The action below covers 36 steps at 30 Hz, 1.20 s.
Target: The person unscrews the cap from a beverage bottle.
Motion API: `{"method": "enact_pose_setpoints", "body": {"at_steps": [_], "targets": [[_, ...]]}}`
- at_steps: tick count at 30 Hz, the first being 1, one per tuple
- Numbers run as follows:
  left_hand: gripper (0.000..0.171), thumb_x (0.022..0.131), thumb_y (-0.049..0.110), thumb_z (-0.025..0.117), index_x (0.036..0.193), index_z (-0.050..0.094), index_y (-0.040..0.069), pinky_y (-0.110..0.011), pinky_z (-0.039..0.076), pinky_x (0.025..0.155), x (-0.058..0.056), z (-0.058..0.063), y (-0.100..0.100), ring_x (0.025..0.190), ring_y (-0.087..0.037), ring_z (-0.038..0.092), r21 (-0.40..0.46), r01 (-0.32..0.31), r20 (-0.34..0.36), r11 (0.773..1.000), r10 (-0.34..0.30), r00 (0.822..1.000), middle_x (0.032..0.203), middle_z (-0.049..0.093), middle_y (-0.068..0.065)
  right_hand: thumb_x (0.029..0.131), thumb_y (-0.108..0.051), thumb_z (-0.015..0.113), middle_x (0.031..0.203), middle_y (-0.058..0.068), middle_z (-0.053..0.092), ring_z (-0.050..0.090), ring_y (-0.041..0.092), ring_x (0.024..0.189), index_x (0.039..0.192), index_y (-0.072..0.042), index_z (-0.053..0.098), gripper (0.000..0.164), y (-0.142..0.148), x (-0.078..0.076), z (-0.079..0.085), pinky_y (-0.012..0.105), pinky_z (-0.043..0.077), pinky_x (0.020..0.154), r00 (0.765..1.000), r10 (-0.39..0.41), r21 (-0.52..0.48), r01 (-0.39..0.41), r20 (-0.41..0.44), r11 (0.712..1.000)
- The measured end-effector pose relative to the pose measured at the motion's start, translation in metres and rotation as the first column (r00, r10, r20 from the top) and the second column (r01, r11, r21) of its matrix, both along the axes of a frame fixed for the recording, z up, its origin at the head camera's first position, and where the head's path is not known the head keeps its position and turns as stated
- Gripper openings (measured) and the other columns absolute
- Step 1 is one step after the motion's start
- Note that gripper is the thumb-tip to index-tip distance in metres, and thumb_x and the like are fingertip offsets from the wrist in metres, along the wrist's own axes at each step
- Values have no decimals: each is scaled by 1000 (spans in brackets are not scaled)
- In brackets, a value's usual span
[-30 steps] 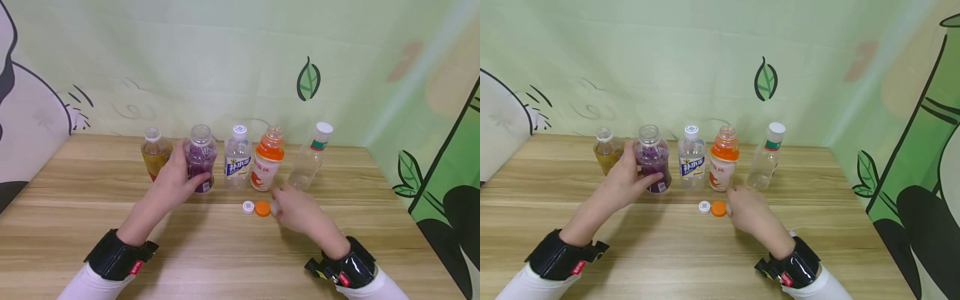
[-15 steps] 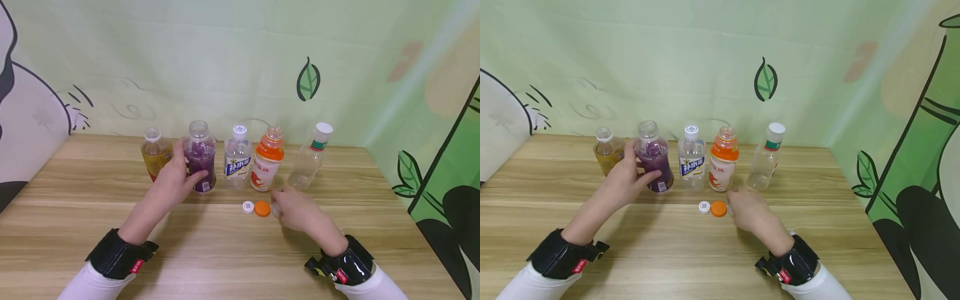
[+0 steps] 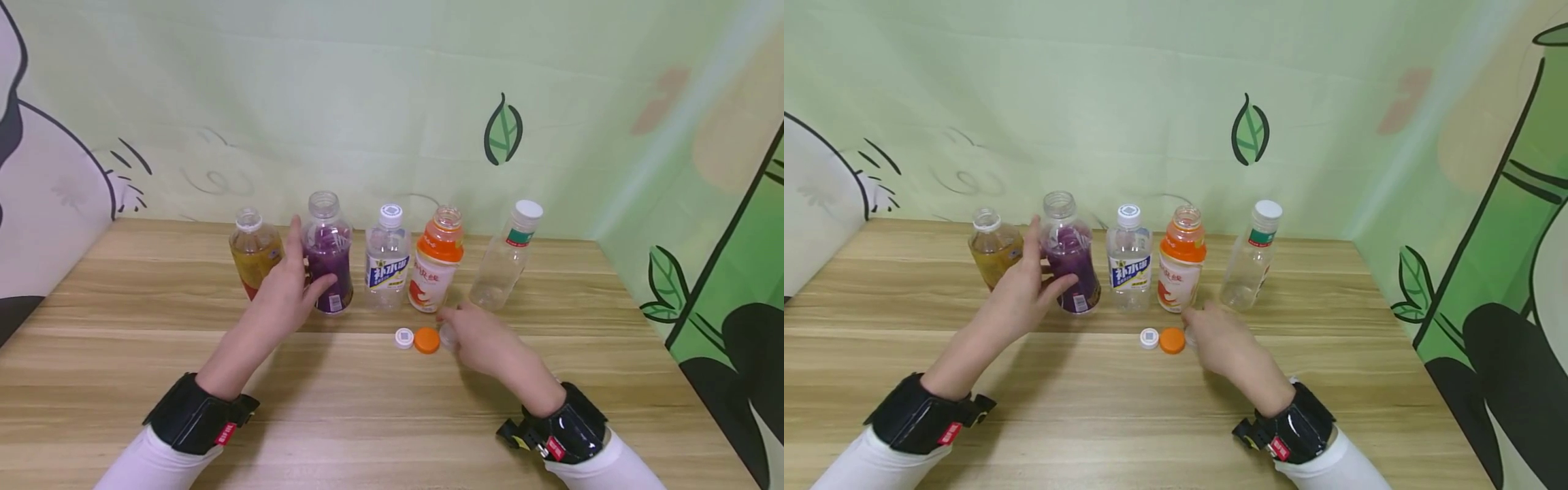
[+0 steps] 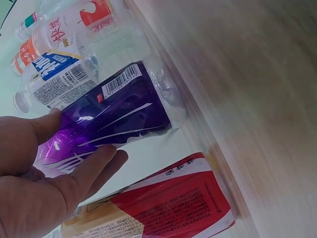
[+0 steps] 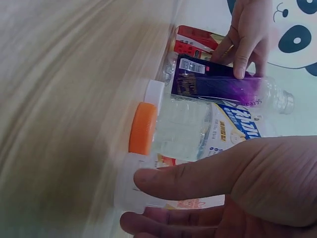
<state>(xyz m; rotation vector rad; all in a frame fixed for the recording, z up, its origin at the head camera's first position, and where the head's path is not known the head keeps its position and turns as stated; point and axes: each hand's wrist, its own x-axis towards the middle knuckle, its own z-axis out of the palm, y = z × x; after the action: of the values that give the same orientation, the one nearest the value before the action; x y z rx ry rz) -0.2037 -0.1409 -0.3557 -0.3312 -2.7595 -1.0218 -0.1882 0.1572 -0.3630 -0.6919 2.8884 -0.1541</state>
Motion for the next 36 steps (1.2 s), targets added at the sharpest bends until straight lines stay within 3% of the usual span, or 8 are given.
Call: {"method": "enact_pose_setpoints", "body": {"at_steps": [7, 11, 14, 17, 22, 29, 33, 36], "targets": [[99, 97, 13, 64, 155, -16, 7, -47, 47, 89, -1, -4, -1, 113, -45, 58, -10, 12, -50, 1000, -12, 999, 139, 41, -33, 84, -18, 76, 110, 11, 61, 61, 28, 95, 129, -8, 61, 48, 2, 0, 8, 41, 50, 73, 995, -86, 20, 88, -55, 996], [100, 96, 11, 65, 154, -16, 6, -47, 47, 89, -1, -4, -1, 113, -45, 57, -18, 13, -70, 1000, -14, 997, 140, 39, -33, 90, -27, 74, 113, 11, 59, 61, 29, 98, 125, -4, 60, 44, 2, -1, 14, 43, 51, 74, 972, -176, -145, 154, -153, 977], [101, 96, 13, 65, 154, -17, 6, -48, 44, 94, -1, -4, -1, 119, -45, 53, -15, 13, -70, 1000, -14, 997, 144, 35, -32, 90, -21, 73, 114, 13, 53, 57, 30, 94, 121, 1, 55, 42, 2, -2, 19, 39, 50, 75, 931, -249, -348, 149, -266, 926], [103, 96, 18, 66, 155, -17, 8, -48, 41, 97, 0, -3, -1, 122, -44, 50, -13, 9, -68, 1000, -9, 998, 145, 34, -31, 88, -15, 74, 112, 16, 45, 49, 29, 90, 119, 3, 50, 43, 3, -4, 23, 34, 46, 71, 868, -319, -511, 89, -381, 855], [106, 95, 23, 69, 155, -18, 8, -48, 38, 100, 1, 0, -1, 125, -42, 48, -10, 4, -71, 1000, -4, 997, 147, 32, -28, 83, -8, 78, 106, 15, 42, 43, 28, 90, 115, 4, 45, 47, 7, -9, 25, 31, 37, 72, 777, -395, -639, -12, -490, 769], [108, 94, 26, 69, 154, -20, 9, -49, 37, 101, 5, 4, 0, 128, -41, 44, -15, -5, -56, 1000, 4, 998, 146, 32, -26, 83, -6, 77, 111, 16, 35, 37, 30, 102, 125, 2, 37, 59, 16, -18, 24, 30, 29, 84, 719, -519, -749, -5, -463, 662], [108, 94, 27, 69, 154, -20, 10, -49, 38, 100, 6, 6, 1, 126, -40, 45, -25, -6, -65, 1000, 5, 998, 141, 36, -25, 84, -9, 76, 129, 15, 30, 30, 25, 123, 141, -9, 28, 74, 23, -24, 25, 31, 23, 98, 663, -568, -759, -1, -488, 651], [109, 94, 27, 69, 154, -20, 11, -49, 37, 101, 6, 7, 1, 129, -39, 42, -29, -9, -69, 1000, 7, 998, 144, 32, -25, 85, -10, 76, 142, 13, 23, 23, 21, 133, 149, -16, 21, 85, 28, -29, 23, 34, 18, 106, 661, -582, -771, 7, -474, 637]]}}
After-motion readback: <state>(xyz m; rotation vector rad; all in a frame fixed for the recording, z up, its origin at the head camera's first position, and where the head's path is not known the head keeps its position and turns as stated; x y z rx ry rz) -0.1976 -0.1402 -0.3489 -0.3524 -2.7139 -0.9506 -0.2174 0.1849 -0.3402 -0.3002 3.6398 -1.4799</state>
